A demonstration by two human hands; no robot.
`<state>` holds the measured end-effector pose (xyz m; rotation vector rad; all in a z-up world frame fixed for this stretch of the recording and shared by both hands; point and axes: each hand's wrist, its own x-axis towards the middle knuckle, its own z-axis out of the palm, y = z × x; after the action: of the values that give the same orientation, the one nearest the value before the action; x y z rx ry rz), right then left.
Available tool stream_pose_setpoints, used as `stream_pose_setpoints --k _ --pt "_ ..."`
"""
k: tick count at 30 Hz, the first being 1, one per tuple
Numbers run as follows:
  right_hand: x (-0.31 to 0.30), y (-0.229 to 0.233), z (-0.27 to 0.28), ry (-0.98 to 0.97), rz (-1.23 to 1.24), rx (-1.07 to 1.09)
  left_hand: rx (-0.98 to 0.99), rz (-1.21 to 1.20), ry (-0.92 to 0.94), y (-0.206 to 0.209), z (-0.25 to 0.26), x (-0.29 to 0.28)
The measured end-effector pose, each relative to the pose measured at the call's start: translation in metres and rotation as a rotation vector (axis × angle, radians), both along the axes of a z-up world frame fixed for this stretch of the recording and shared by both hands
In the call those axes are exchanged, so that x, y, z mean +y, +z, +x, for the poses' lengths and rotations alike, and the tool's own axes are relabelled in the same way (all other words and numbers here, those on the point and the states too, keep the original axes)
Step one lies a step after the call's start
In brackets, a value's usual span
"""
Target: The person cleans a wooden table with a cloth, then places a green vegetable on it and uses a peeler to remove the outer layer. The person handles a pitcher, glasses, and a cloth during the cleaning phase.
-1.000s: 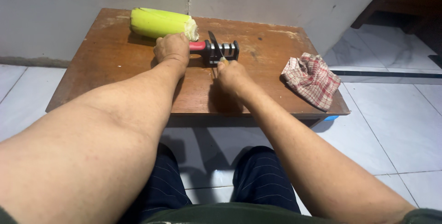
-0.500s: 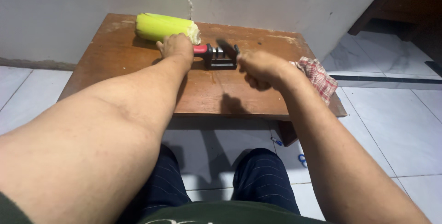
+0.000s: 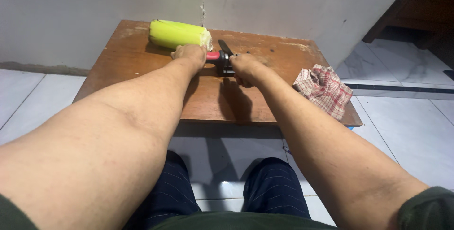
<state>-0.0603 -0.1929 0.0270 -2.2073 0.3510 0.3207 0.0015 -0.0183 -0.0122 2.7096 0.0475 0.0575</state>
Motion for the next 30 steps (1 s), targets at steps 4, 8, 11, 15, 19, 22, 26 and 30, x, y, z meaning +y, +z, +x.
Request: stream_pose_setpoints --k 4,8,11,15,19,22,26,30 --pt "0.007 -0.009 0.013 -0.085 0.056 0.015 -0.01 -0.011 0.011 0.001 -0.006 -0.002" --pt "0.006 -0.012 0.035 -0.045 -0.031 0.034 -0.035 0.001 0.002 0.003 -0.009 -0.002" --pt "0.005 -0.02 0.049 0.026 -0.153 0.046 -0.066 0.0 0.039 0.001 -0.01 -0.004" --pt "0.005 -0.03 0.054 0.482 -0.732 0.057 -0.086 -0.042 0.119 -0.001 -0.004 -0.012" --pt "-0.002 -0.036 0.023 -0.03 -0.108 -0.046 -0.089 -0.018 0.114 -0.004 -0.002 -0.014" --pt "0.002 -0.03 0.0 0.068 -0.234 -0.112 -0.07 0.008 0.113 -0.005 -0.001 -0.013" --pt "0.003 -0.02 -0.025 0.067 -0.239 -0.135 -0.105 0.021 0.104 -0.005 0.003 -0.013" --pt "-0.003 -0.014 -0.049 0.13 -0.287 -0.118 -0.099 -0.077 0.165 -0.008 0.004 -0.012"
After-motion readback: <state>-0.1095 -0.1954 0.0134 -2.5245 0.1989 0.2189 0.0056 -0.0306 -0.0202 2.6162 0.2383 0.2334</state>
